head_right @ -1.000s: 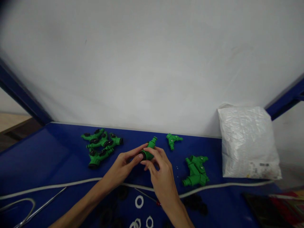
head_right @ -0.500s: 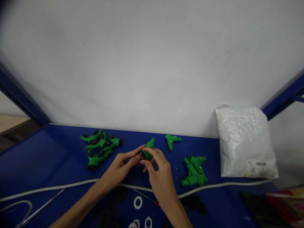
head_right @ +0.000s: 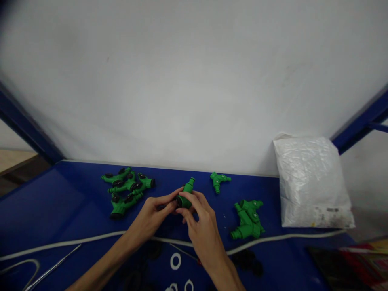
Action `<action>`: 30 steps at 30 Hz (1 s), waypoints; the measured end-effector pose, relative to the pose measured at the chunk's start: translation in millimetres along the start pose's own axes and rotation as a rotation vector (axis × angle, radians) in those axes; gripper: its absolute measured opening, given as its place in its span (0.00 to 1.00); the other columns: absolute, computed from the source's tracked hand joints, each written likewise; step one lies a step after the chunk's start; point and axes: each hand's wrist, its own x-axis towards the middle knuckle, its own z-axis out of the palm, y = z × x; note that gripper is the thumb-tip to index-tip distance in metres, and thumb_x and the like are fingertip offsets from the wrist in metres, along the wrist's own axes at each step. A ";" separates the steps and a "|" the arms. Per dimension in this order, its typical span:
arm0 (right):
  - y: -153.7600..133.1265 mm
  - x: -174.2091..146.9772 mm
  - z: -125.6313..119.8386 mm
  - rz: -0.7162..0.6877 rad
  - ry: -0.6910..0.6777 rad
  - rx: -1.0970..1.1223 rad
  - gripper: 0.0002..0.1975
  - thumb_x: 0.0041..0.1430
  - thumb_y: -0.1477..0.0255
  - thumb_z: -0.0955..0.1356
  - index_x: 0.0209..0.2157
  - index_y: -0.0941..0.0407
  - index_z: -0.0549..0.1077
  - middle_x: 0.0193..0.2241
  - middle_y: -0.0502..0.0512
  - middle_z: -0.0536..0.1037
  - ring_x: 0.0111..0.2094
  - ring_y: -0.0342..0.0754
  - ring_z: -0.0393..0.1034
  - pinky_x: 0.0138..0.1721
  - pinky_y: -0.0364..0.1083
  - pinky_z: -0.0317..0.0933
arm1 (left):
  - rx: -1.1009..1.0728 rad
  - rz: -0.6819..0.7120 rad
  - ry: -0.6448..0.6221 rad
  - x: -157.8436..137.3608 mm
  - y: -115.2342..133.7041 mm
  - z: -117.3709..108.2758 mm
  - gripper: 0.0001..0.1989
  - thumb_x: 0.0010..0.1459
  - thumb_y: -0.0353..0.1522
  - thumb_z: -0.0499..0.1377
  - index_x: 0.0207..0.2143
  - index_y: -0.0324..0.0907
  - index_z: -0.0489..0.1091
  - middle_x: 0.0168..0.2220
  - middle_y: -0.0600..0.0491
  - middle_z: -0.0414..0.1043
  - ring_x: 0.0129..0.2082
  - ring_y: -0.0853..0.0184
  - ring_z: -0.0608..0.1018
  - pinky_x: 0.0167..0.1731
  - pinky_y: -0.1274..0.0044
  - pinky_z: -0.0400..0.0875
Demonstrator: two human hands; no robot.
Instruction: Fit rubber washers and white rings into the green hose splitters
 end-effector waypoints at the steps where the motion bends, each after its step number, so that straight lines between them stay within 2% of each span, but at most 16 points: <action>1: 0.5 0.3 -0.1 0.008 -0.004 0.003 0.15 0.62 0.75 0.69 0.49 0.49 0.76 0.47 0.52 0.74 0.25 0.39 0.71 0.31 0.42 0.68 | 0.009 0.003 -0.007 0.2 -0.6 -0.5 0.25 0.64 0.37 0.55 0.62 0.43 0.66 0.52 0.52 0.79 0.46 0.57 0.79 0.50 0.70 0.72; 7: 0.9 1.1 -1.9 0.050 -0.011 0.000 0.14 0.63 0.73 0.69 0.50 0.49 0.75 0.47 0.53 0.74 0.25 0.40 0.71 0.33 0.44 0.68 | 0.072 0.051 -0.033 -0.2 -5.0 -0.9 0.25 0.67 0.41 0.53 0.63 0.43 0.65 0.47 0.52 0.81 0.38 0.62 0.79 0.45 0.72 0.74; 11: -0.1 0.9 -1.3 0.058 0.004 -0.004 0.13 0.63 0.72 0.69 0.50 0.49 0.75 0.46 0.53 0.74 0.25 0.40 0.71 0.33 0.44 0.68 | 0.023 0.035 -0.012 -1.8 -6.0 4.7 0.26 0.67 0.42 0.53 0.64 0.44 0.63 0.51 0.51 0.79 0.43 0.60 0.81 0.47 0.70 0.75; 21: -3.6 -3.8 6.2 0.003 0.110 -0.021 0.13 0.64 0.73 0.69 0.50 0.47 0.74 0.47 0.52 0.72 0.26 0.39 0.72 0.33 0.43 0.70 | -0.265 0.042 0.046 -3.0 0.1 18.3 0.22 0.65 0.42 0.57 0.60 0.49 0.71 0.59 0.53 0.73 0.53 0.57 0.79 0.52 0.69 0.76; 27: -5.7 -4.5 6.2 -0.060 0.134 -0.062 0.14 0.64 0.75 0.67 0.50 0.48 0.74 0.47 0.53 0.72 0.26 0.40 0.72 0.35 0.44 0.72 | -0.272 0.040 0.068 -5.6 2.5 19.5 0.22 0.66 0.41 0.57 0.59 0.48 0.71 0.60 0.53 0.72 0.56 0.59 0.77 0.54 0.71 0.74; 30: -5.5 -5.3 5.6 -0.066 0.128 -0.080 0.14 0.65 0.74 0.67 0.51 0.48 0.74 0.47 0.54 0.71 0.27 0.40 0.72 0.36 0.44 0.72 | -0.216 0.030 0.093 -7.5 5.1 19.2 0.21 0.66 0.41 0.56 0.59 0.47 0.71 0.58 0.53 0.74 0.56 0.59 0.77 0.54 0.72 0.74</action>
